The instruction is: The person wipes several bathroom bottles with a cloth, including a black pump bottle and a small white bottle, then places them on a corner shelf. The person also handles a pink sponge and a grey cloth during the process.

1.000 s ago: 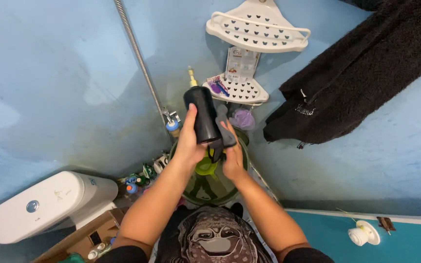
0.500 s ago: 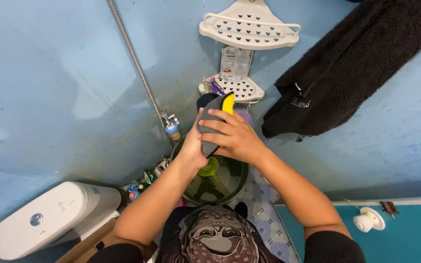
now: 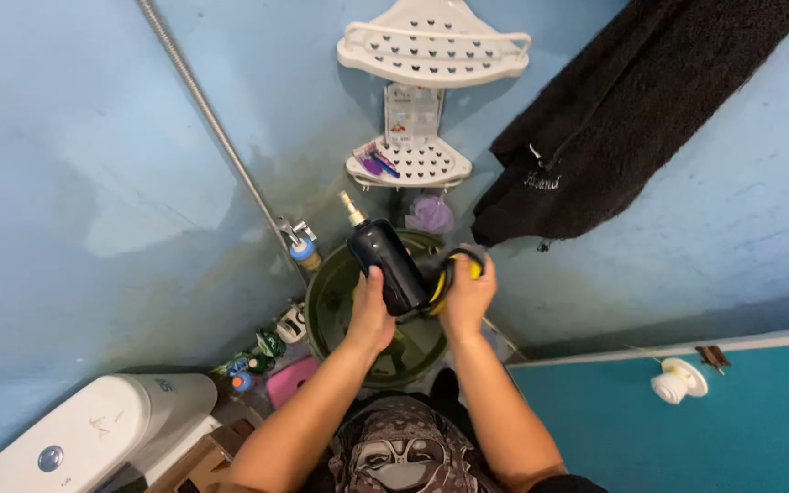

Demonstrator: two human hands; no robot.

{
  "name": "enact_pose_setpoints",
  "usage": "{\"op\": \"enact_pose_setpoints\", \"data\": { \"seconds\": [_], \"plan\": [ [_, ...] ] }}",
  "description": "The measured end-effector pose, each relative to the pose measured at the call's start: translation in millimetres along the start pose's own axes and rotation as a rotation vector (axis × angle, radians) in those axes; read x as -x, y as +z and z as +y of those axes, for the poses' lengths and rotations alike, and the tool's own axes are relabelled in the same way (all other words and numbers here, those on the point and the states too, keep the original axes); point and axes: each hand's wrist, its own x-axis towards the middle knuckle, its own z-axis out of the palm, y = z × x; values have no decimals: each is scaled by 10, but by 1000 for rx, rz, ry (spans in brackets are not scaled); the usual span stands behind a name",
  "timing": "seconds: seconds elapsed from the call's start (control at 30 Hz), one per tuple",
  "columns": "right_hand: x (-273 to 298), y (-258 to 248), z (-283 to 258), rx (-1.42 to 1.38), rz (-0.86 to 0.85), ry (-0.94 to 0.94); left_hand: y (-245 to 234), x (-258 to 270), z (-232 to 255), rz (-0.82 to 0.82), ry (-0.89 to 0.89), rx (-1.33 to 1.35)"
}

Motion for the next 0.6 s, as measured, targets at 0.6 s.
{"op": "enact_pose_setpoints", "data": {
  "seconds": [0.6],
  "plan": [
    [-630, -842, 566, 87, -71, 652, 22, -2302, -163, -36, 247, -1517]
  ]
}}
